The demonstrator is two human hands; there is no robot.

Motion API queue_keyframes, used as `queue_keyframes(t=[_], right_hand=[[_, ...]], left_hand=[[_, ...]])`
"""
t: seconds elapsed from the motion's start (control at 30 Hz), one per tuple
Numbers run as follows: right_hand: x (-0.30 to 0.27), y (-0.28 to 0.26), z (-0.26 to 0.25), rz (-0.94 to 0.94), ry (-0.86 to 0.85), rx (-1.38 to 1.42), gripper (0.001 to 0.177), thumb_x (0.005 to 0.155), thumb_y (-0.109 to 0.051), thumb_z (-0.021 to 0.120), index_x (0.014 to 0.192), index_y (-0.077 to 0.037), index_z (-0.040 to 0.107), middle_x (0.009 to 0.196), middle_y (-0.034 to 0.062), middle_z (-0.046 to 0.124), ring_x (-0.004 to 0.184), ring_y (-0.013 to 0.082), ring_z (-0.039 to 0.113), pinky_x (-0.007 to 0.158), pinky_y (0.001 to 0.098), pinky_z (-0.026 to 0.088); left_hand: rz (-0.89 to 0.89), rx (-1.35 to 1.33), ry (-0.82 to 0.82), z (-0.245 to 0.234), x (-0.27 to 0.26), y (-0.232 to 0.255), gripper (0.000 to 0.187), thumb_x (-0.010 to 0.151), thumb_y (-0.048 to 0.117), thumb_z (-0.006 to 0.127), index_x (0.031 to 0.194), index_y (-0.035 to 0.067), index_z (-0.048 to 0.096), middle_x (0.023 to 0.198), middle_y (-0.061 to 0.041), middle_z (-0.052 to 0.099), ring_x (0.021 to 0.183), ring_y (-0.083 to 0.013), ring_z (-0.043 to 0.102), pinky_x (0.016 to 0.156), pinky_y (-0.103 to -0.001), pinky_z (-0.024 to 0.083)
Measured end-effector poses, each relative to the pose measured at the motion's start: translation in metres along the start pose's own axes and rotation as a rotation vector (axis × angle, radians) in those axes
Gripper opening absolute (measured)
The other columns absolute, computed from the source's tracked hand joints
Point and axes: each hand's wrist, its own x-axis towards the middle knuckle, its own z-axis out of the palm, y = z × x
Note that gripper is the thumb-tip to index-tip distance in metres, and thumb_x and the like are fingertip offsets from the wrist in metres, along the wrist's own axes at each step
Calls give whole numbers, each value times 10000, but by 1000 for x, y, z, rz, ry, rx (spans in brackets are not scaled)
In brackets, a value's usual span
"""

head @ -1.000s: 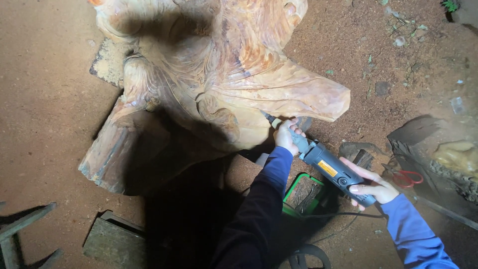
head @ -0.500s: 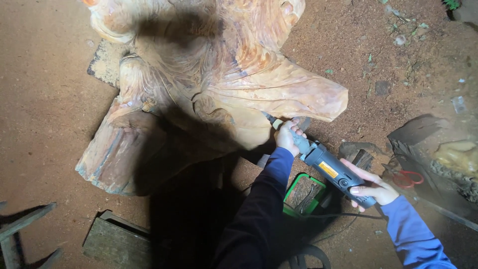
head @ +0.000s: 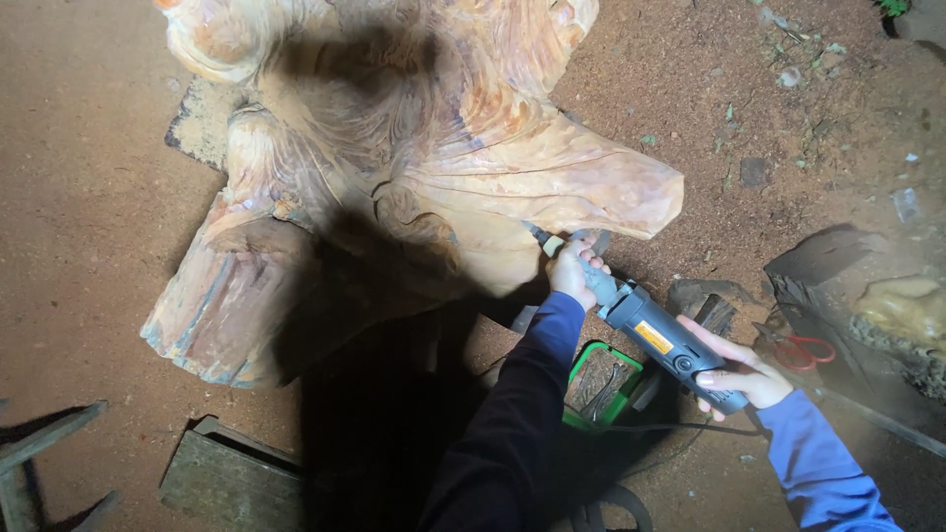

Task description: Power carving a large decorative wood stump using a handheld rotary carving tool

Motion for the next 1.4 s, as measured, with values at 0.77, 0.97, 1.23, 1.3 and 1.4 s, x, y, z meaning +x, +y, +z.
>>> queue_keyframes(t=[0.77, 0.97, 1.23, 1.3, 1.4], right_hand=[[1, 15, -24, 10, -2, 10, 1036, 699, 31, 671, 1618, -332, 362, 1238, 293, 692, 591, 451, 641, 428, 519, 545], [4, 21, -33, -11, -10, 21, 1018, 712, 46, 674, 1617, -307, 367, 1256, 256, 680, 590, 448, 647, 420, 509, 548], [5, 23, -38, 0, -12, 1, 1031, 714, 31, 677, 1624, -321, 344, 1257, 250, 684, 602, 443, 658, 413, 507, 555], [3, 21, -37, 9, -7, 3, 1035, 714, 29, 676, 1626, -326, 341, 1245, 262, 686, 605, 445, 653, 421, 508, 551], [4, 23, -38, 9, -8, 18, 1031, 714, 29, 673, 1627, -322, 345, 1236, 270, 680, 605, 449, 643, 424, 506, 543]], left_hand=[[-7, 11, -29, 5, 4, -23, 196, 879, 135, 594, 994, -2, 672, 593, 37, 430, 461, -110, 419, 463, -298, 382], [-23, 17, -17, 10, 2, -26, 90, 860, 108, 599, 892, 75, 676, 599, 47, 416, 467, -103, 408, 476, -297, 374], [-12, 10, -10, 13, -2, -28, 133, 874, 101, 597, 942, 23, 680, 623, 25, 402, 481, -116, 400, 473, -305, 371], [-13, 13, -17, 12, 1, -31, 116, 869, 102, 599, 926, 34, 674, 607, 32, 406, 475, -111, 403, 469, -300, 374], [-14, 16, -21, 12, 2, -33, 127, 864, 99, 595, 942, 34, 672, 593, 39, 404, 470, -107, 403, 471, -298, 376]])
